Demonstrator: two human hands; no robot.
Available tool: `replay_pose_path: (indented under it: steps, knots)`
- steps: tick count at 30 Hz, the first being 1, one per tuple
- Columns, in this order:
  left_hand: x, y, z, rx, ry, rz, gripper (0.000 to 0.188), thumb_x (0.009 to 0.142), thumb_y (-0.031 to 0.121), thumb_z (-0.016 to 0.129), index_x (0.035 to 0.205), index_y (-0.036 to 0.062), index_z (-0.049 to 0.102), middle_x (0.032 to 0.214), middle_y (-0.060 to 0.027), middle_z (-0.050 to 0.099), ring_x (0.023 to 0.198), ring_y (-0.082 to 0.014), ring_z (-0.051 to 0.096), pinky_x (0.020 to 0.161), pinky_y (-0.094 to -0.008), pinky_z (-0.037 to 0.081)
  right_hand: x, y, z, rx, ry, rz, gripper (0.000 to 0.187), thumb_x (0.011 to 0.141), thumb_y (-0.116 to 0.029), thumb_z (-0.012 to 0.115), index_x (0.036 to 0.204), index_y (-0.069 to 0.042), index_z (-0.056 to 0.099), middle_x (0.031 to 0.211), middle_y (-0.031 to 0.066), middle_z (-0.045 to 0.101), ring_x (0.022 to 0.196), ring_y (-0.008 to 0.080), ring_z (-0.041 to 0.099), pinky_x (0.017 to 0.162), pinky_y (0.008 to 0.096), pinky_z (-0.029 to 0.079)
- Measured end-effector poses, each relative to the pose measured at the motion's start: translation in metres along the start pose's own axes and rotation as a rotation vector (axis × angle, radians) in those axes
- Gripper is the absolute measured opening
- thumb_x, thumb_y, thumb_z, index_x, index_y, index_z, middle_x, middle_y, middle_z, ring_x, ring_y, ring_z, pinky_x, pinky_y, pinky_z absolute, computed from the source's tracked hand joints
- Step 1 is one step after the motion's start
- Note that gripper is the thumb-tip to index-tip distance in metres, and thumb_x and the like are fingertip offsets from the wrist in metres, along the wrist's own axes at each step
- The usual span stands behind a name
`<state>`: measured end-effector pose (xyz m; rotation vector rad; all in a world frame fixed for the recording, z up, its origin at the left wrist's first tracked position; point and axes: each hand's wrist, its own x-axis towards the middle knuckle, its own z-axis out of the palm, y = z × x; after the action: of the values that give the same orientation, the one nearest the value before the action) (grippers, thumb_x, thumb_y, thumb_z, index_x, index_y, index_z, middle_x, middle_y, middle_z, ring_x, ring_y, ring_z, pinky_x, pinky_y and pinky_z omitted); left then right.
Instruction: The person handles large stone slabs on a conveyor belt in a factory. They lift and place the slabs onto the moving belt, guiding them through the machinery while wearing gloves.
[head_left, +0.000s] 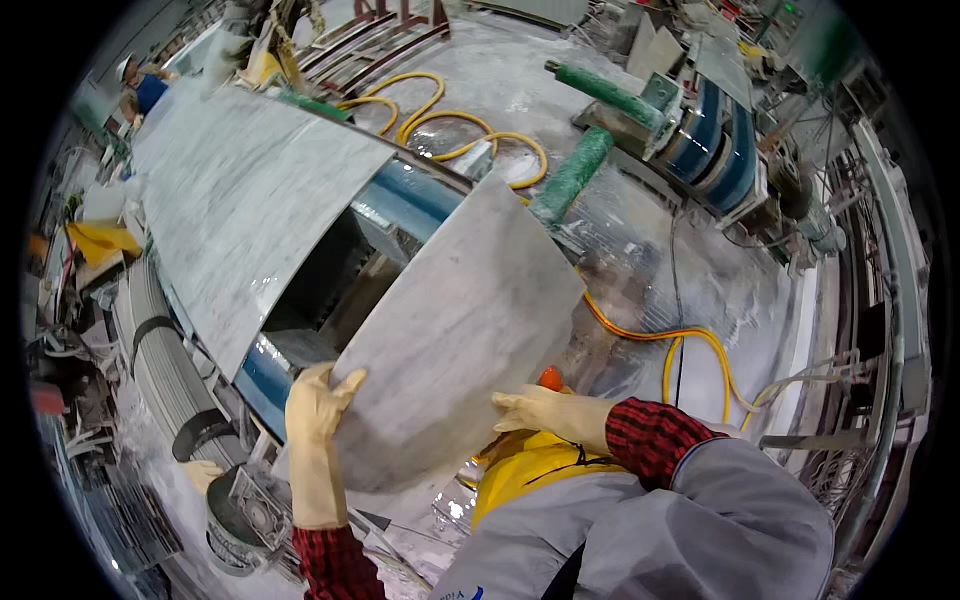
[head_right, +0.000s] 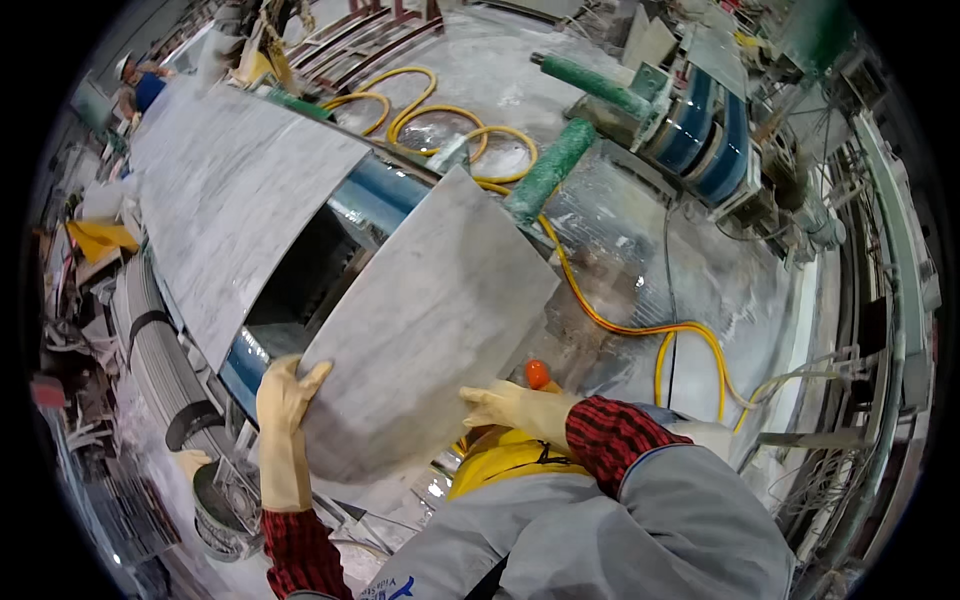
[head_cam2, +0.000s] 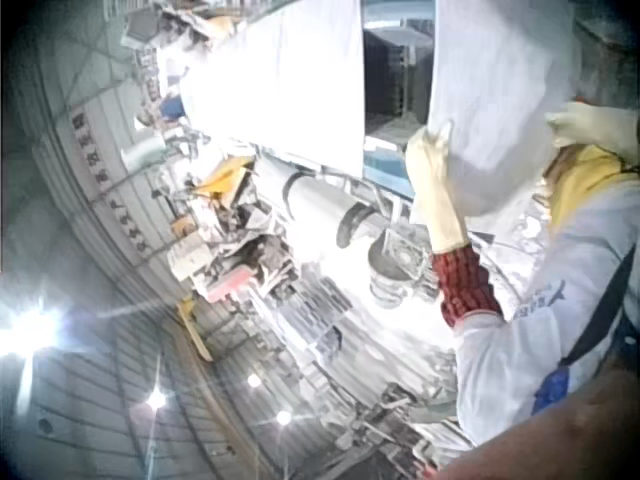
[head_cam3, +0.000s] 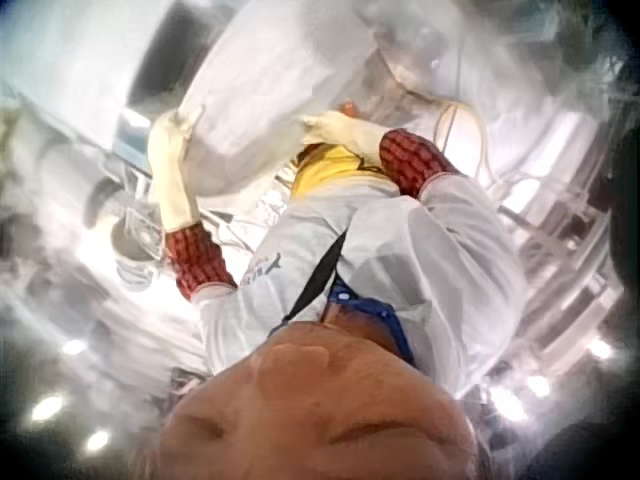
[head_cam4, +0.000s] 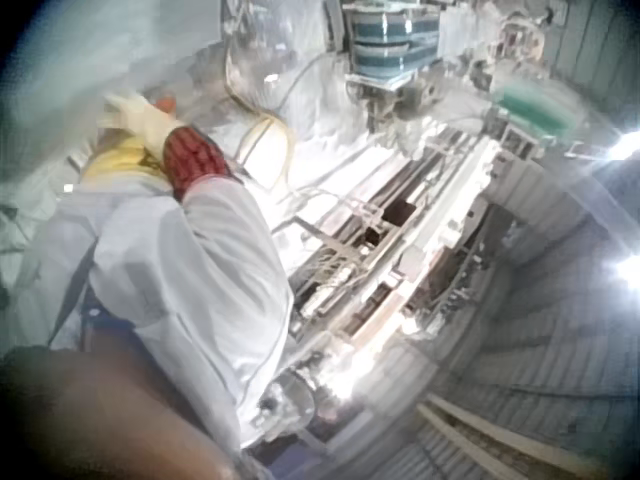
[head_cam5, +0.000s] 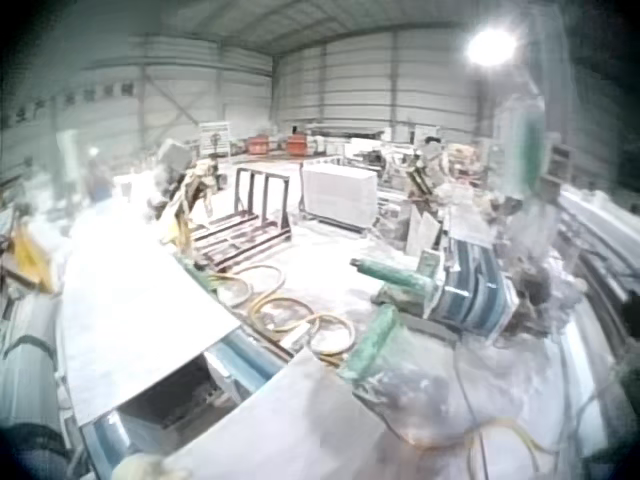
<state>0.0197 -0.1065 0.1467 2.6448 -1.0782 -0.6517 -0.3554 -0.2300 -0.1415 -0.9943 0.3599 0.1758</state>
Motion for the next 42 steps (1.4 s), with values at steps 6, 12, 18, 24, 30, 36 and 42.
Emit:
replay_pose_path:
  steps: [6, 12, 18, 24, 30, 36, 42]
  knots:
    - [-0.080, 0.026, -0.009, -0.069, 0.368, -0.075, 0.056, 0.078, 0.045, 0.098, 0.109, 0.0013, 0.082, 0.095, -0.0189, 0.080, 0.087, -0.0339, 0.075, 0.081, -0.0416, 0.057, -0.009, -0.058, 0.026, -0.073, 0.295, 0.279, 0.052, 0.104, -0.027, 0.071, 0.147, 0.002, 0.063, 0.146, 0.0172, 0.064, 0.125, 0.0272, 0.065, 0.104, 0.0389, 0.057]
    - [-0.069, 0.083, -0.004, -0.472, 0.533, -0.022, 0.038, 0.083, 0.023, 0.094, 0.105, -0.0051, 0.081, 0.084, -0.0059, 0.076, 0.077, -0.0174, 0.065, 0.072, -0.0323, 0.051, -0.073, -0.171, -0.020, -0.048, 0.515, 0.097, 0.056, 0.099, -0.031, 0.083, 0.140, 0.004, 0.069, 0.126, 0.0113, 0.076, 0.102, 0.0230, 0.074, 0.091, 0.0397, 0.060]
    - [0.018, 0.201, 0.078, -0.901, 0.497, 0.228, 0.031, 0.094, 0.025, 0.090, 0.107, -0.0026, 0.082, 0.088, -0.0038, 0.077, 0.083, -0.0136, 0.068, 0.078, -0.0278, 0.052, -0.170, -0.273, -0.161, 0.017, 0.652, -0.437, 0.049, 0.100, -0.028, 0.080, 0.136, 0.003, 0.069, 0.115, 0.0105, 0.075, 0.102, 0.0210, 0.071, 0.097, 0.0366, 0.056]
    - [0.086, 0.397, 0.163, -1.021, 0.178, 0.126, 0.044, 0.100, 0.035, 0.084, 0.113, -0.0076, 0.079, 0.099, -0.0050, 0.077, 0.088, -0.0146, 0.064, 0.082, -0.0312, 0.051, -0.290, -0.359, -0.255, 0.136, 1.035, -0.665, 0.044, 0.102, -0.023, 0.077, 0.137, 0.001, 0.066, 0.121, 0.0072, 0.073, 0.109, 0.0166, 0.068, 0.095, 0.0344, 0.056]
    - [0.111, 0.527, 0.247, -1.320, -0.168, 0.151, 0.040, 0.105, 0.030, 0.079, 0.122, -0.0065, 0.077, 0.109, -0.0093, 0.078, 0.092, -0.0183, 0.069, 0.086, -0.0325, 0.056, -0.387, -0.378, -0.316, 0.277, 1.256, -0.634, 0.039, 0.100, -0.022, 0.079, 0.130, -0.002, 0.068, 0.123, 0.0085, 0.074, 0.113, 0.0188, 0.069, 0.095, 0.0364, 0.057]
    - [0.141, 0.564, 0.311, -0.997, -0.353, 0.219, 0.053, 0.110, 0.043, 0.068, 0.126, -0.0067, 0.076, 0.113, -0.0090, 0.079, 0.098, -0.0180, 0.069, 0.090, -0.0339, 0.055, -0.408, -0.291, -0.402, 0.596, 1.456, -0.449, 0.058, 0.097, -0.028, 0.083, 0.146, -0.003, 0.065, 0.136, 0.0119, 0.073, 0.125, 0.0265, 0.067, 0.106, 0.0417, 0.053]
    - [0.154, 0.614, 0.329, -0.936, -0.476, 0.143, 0.053, 0.110, 0.042, 0.067, 0.129, -0.0057, 0.076, 0.116, -0.0095, 0.079, 0.103, -0.0179, 0.069, 0.091, -0.0349, 0.054, -0.426, -0.278, -0.436, 0.492, 1.560, -0.104, 0.067, 0.094, -0.039, 0.086, 0.149, -0.008, 0.065, 0.143, 0.0121, 0.071, 0.131, 0.0276, 0.065, 0.109, 0.0453, 0.051]
